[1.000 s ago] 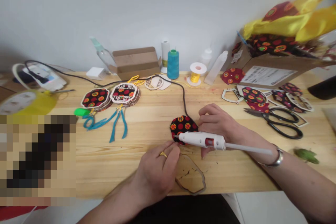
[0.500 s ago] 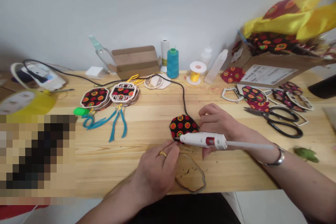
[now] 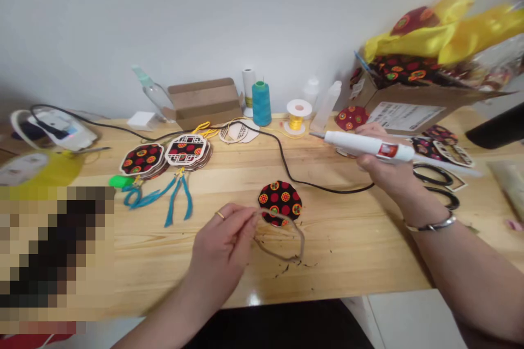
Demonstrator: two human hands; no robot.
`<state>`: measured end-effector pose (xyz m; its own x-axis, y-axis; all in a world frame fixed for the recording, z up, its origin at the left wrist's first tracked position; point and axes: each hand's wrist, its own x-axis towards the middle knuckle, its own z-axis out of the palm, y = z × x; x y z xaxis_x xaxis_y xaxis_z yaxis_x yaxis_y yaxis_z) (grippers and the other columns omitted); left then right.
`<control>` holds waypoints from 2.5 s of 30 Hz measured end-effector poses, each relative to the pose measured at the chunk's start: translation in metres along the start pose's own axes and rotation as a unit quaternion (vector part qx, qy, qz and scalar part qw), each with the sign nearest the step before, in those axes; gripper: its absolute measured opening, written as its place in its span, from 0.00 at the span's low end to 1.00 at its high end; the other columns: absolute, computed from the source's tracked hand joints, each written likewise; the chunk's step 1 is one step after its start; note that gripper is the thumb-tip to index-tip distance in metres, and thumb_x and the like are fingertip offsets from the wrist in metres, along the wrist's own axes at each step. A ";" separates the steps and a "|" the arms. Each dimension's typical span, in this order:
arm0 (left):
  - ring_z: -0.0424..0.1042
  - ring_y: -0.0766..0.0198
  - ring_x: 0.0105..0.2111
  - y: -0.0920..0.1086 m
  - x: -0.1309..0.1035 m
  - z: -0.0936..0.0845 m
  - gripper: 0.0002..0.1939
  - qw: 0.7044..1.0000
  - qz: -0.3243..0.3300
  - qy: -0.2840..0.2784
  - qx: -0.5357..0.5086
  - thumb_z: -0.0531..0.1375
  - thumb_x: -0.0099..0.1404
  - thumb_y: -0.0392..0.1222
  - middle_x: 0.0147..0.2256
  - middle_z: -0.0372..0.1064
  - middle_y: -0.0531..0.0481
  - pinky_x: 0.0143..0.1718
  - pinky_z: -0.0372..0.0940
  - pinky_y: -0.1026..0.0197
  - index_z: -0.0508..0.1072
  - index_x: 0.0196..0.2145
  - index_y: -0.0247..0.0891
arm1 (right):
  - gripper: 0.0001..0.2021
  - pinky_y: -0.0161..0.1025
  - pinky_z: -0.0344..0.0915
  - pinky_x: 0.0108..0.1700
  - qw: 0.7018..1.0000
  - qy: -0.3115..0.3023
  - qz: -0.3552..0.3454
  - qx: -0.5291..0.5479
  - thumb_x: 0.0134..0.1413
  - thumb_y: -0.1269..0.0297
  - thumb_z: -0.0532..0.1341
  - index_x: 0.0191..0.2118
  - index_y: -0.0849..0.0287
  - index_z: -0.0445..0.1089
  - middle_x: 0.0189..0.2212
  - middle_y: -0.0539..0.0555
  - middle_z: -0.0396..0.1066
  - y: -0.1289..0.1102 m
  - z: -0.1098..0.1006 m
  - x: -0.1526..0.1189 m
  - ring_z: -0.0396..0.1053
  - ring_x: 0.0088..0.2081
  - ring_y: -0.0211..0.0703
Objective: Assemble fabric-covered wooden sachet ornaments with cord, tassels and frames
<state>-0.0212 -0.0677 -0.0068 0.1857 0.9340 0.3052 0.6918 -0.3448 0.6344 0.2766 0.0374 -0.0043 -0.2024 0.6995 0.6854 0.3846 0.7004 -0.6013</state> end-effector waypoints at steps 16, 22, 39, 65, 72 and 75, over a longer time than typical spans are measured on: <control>0.75 0.59 0.29 -0.007 0.037 0.020 0.15 0.990 -0.010 -0.028 0.136 0.54 0.62 0.39 0.34 0.78 0.46 0.33 0.66 0.58 0.75 0.45 0.37 | 0.19 0.48 0.62 0.35 0.998 0.009 0.066 -0.016 0.45 0.43 0.62 0.22 0.54 0.65 0.23 0.53 0.62 0.006 0.003 -0.002 0.62 0.32 0.48; 0.74 0.59 0.27 -0.003 0.038 0.020 0.14 0.987 -0.030 -0.039 0.154 0.54 0.61 0.37 0.28 0.76 0.49 0.30 0.63 0.59 0.74 0.43 0.36 | 0.21 0.48 0.62 0.34 0.997 -0.015 0.072 -0.023 0.44 0.41 0.61 0.19 0.54 0.63 0.19 0.51 0.59 0.006 0.004 -0.002 0.62 0.31 0.48; 0.75 0.56 0.28 0.003 0.034 0.030 0.19 0.970 -0.087 -0.077 0.212 0.51 0.61 0.37 0.29 0.76 0.46 0.32 0.65 0.57 0.70 0.49 0.34 | 0.21 0.50 0.62 0.37 0.996 -0.036 0.076 -0.039 0.44 0.40 0.60 0.20 0.53 0.65 0.21 0.53 0.63 0.002 0.007 -0.001 0.63 0.32 0.50; 0.74 0.57 0.28 -0.005 0.029 0.030 0.19 0.965 -0.044 -0.051 0.252 0.52 0.65 0.46 0.29 0.76 0.46 0.29 0.63 0.59 0.71 0.49 0.36 | 0.19 0.50 0.62 0.37 0.995 -0.069 0.061 -0.035 0.46 0.43 0.61 0.21 0.53 0.65 0.20 0.52 0.63 0.004 0.007 -0.006 0.61 0.31 0.48; 0.59 0.48 0.51 -0.014 0.033 0.019 0.30 0.984 0.090 -0.047 0.146 0.61 0.56 0.55 0.53 0.66 0.41 0.52 0.58 0.46 0.68 0.52 0.36 | 0.20 0.50 0.62 0.37 0.995 -0.066 0.071 -0.030 0.44 0.40 0.61 0.21 0.53 0.66 0.20 0.53 0.63 0.003 0.008 -0.004 0.62 0.31 0.49; 0.55 0.48 0.52 -0.015 0.034 0.020 0.33 0.987 0.086 -0.077 0.115 0.62 0.55 0.55 0.55 0.64 0.42 0.54 0.56 0.44 0.65 0.55 0.36 | 0.19 0.50 0.62 0.37 0.995 -0.067 0.064 -0.027 0.45 0.41 0.61 0.21 0.53 0.66 0.20 0.53 0.63 0.003 0.009 -0.005 0.62 0.31 0.49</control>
<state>-0.0110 -0.0290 -0.0203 0.4063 0.8723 0.2721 0.7776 -0.4865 0.3984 0.2709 0.0374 -0.0128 -0.2656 0.7981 0.5408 0.4624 0.5977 -0.6550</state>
